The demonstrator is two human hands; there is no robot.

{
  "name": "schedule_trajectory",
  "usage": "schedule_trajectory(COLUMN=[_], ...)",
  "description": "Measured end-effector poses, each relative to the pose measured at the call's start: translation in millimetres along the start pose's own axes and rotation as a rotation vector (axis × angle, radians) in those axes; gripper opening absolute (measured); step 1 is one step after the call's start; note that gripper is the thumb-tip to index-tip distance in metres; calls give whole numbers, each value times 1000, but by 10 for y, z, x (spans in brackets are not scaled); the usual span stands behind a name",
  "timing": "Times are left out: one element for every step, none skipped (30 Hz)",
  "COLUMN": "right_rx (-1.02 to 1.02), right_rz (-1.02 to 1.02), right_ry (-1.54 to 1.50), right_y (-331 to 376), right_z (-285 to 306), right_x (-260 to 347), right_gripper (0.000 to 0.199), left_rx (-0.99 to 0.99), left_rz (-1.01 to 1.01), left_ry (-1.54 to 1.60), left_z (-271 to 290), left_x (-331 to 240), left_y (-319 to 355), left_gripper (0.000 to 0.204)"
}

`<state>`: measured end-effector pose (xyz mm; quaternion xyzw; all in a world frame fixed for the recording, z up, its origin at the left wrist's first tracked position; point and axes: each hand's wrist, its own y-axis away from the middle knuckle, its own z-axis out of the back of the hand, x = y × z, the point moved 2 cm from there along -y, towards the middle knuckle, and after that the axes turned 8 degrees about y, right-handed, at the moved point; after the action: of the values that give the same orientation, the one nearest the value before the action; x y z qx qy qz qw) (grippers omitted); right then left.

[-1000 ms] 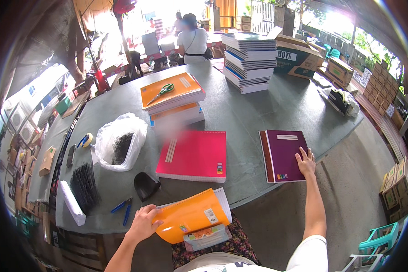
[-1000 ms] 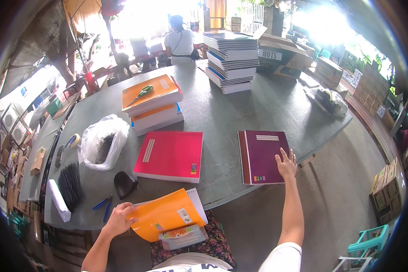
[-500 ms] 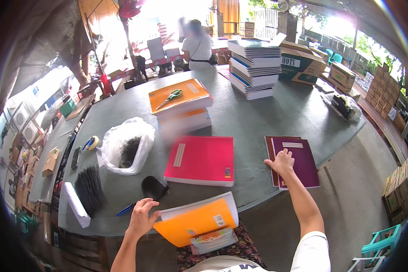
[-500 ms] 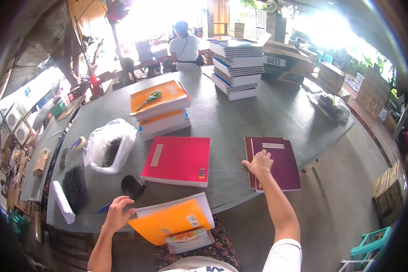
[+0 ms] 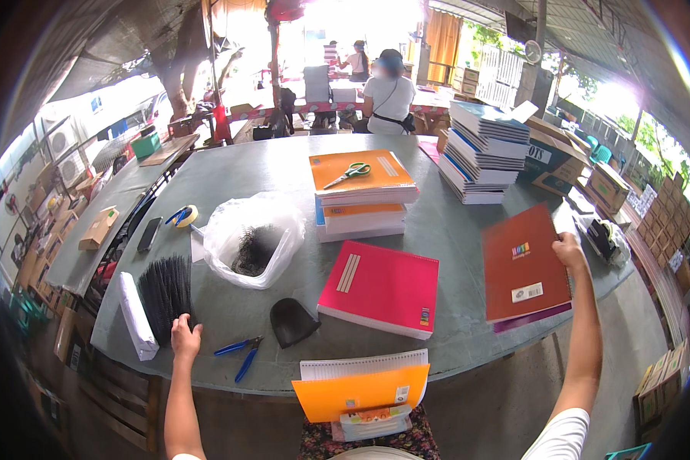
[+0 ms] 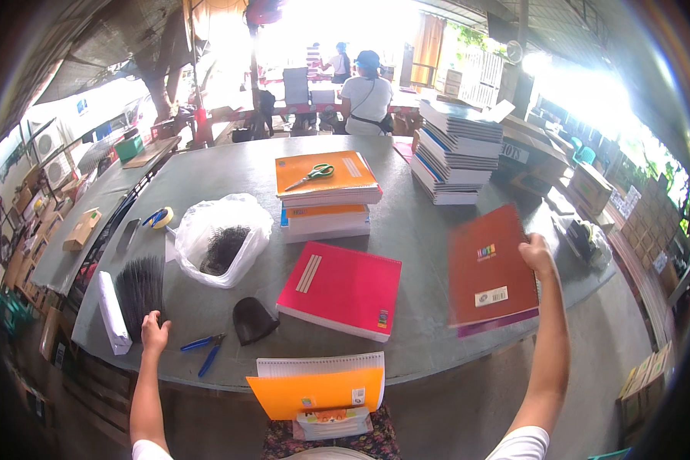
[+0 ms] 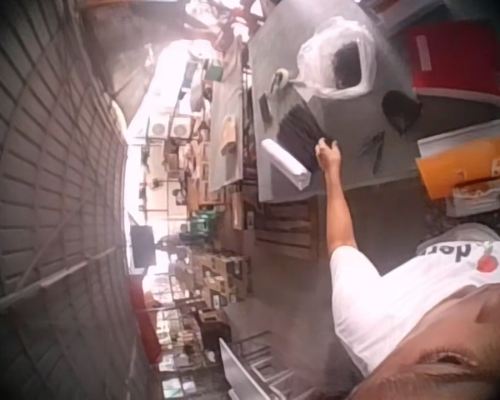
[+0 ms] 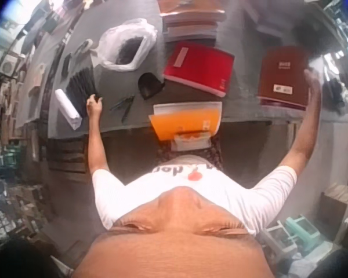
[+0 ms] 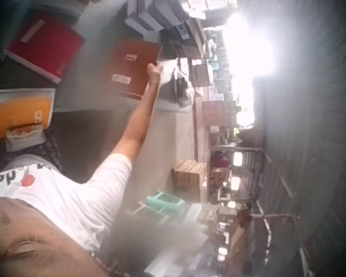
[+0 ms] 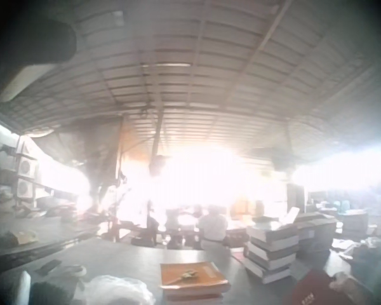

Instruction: The person binds a series of paper notebooks by manually inserting a black plastic spiral through the pre-punched holes in each notebook, trimming the excess spiral using blue shears, and placing the completed notebooks in a stack.

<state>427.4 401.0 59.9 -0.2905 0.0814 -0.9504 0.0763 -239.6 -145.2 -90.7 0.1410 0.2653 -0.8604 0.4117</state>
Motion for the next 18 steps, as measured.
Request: schedule_trajectory(right_rx=[142, 213, 184, 141, 112, -5, 37, 76, 92, 11, -1, -169, -318, -603, -358, -244, 36, 149], right_rz=[-95, -76, -121, -142, -237, -253, -337, -290, -267, -259, -312, -229, 41, 335, 397, 418, 274, 106], right_ry=[-309, -308, -463, -619, -542, -473, -331, 124, 441, 804, 571, 490, 576, 640, 343, 44, -193, -472], right_y=[-75, -127, -142, -124, -78, 17, 80, 190, 409, 647, 805, 984, 1231, 1444, 1590, 1840, 2069, 2320], right_z=[53, 9, -97, -211, -353, -493, -679, -840, -1017, -1118, -1174, -1235, -1277, -1249, -1271, -1300, -1417, -1520], right_x=[-123, -228, -356, -492, -641, -785, -885, -952, -1017, -1037, -1005, -888, -714, -483, -294, -111, 72, 243], right_gripper=[25, 25, 22, 18, 15, 13, 12, 9, 19, 33, 34, 30, 29, 28, 28, 29, 31, 34], left_rx=[-79, -102, -56, 47, 21, 18, 40, 74, 94, 49, 89, 40, -49, -238, -316, -328, -385, -422], left_rz=[-38, 64, 158, 195, 211, 246, 211, 287, 343, 267, 311, 262, 240, 117, 112, 123, 108, 106], left_ry=[-13, -75, -100, -203, -245, -356, -375, -368, -292, -427, -406, -374, -326, -304, -339, -288, -227, -112], left_z=[-75, -154, -230, -298, -324, -343, -334, -348, -297, -275, -224, -173, -100, -8, 72, 152, 233, 328], left_x=[45, 90, 113, 115, 102, 86, 77, 68, 98, 72, 98, 96, 101, 83, 78, 80, 54, 30], left_y=[-29, -82, -121, -169, -209, -261, -307, -348, -384, -392, -413, -398, -412, -385, -394, -377, -364, -341], left_gripper=[40, 42, 44, 46, 43, 36, 29, 23, 19, 20, 18, 20, 21, 18, 19, 20, 21, 18])
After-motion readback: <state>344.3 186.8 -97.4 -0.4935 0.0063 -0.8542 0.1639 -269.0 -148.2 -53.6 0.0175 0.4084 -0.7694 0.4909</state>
